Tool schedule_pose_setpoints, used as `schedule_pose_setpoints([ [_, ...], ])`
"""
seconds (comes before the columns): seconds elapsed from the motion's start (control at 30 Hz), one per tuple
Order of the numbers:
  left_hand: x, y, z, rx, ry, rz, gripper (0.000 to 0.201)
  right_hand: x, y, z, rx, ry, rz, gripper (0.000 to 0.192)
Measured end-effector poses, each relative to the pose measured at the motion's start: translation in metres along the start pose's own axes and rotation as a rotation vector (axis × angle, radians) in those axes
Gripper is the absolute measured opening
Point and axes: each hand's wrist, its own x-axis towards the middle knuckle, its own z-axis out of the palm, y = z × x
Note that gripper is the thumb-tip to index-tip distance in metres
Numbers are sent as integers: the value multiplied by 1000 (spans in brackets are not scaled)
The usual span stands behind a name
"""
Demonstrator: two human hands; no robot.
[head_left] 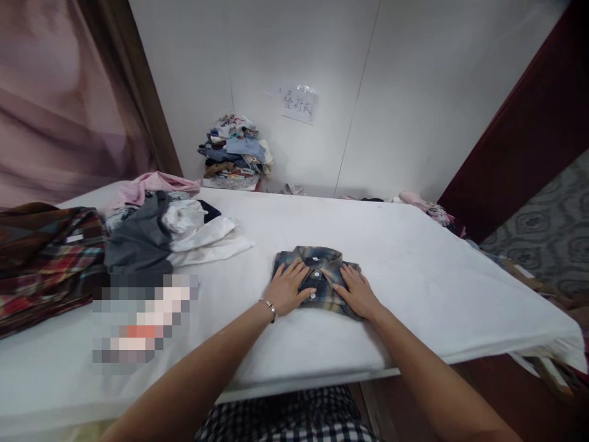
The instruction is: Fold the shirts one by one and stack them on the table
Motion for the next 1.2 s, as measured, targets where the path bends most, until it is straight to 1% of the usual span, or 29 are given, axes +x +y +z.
schedule_pose_setpoints([
  [0.13, -3, 1, -7, -96, 36, -52, 53, 0, -3, -5, 45, 2, 23, 70],
  [0.2, -4, 2, -12, -127, 104, -96, 50, 3, -5, -9, 71, 76, 15, 69],
  [0.27, -1, 2, -17, -134, 174, -129, 49, 10, -9, -17, 95, 183, -47, 68],
  [0.33, 8, 0, -23, -149, 214, -157, 50, 25, -13, -26, 146, 252, -118, 66],
  [0.37, 15, -2, -26, -169, 226, -181, 50, 34, -14, -30, 189, 268, -125, 64],
  [0.4, 23, -4, -30, -195, 232, -214, 50, 44, -15, -34, 242, 275, -103, 62],
  [0.47, 42, -12, -36, -244, 228, -289, 49, 65, -15, -39, 374, 272, 5, 58],
  [0.53, 60, -21, -39, -276, 202, -363, 48, 81, -12, -40, 489, 260, 106, 54],
  [0.57, 67, -26, -39, -287, 187, -394, 47, 87, -11, -39, 529, 257, 129, 51],
  [0.7, 82, -35, -35, -348, 170, -463, 46, 91, -6, -31, 612, 291, 118, 44],
  [0.83, 86, -30, -35, -408, 241, -467, 41, 86, -4, -29, 692, 312, 110, 46],
  [0.87, 87, -29, -35, -414, 258, -470, 41, 85, -4, -29, 672, 311, 107, 47],
  [0.93, 90, -28, -34, -404, 268, -493, 40, 86, -4, -30, 545, 294, 113, 45],
  [1.03, 91, -32, -30, -334, 226, -556, 36, 87, -3, -29, 316, 260, 138, 39],
  [1.13, 87, -36, -30, -259, 181, -579, 34, 83, -2, -26, 243, 244, 134, 33],
  [1.2, 82, -33, -33, -222, 181, -543, 36, 78, -2, -27, 205, 245, 118, 34],
])
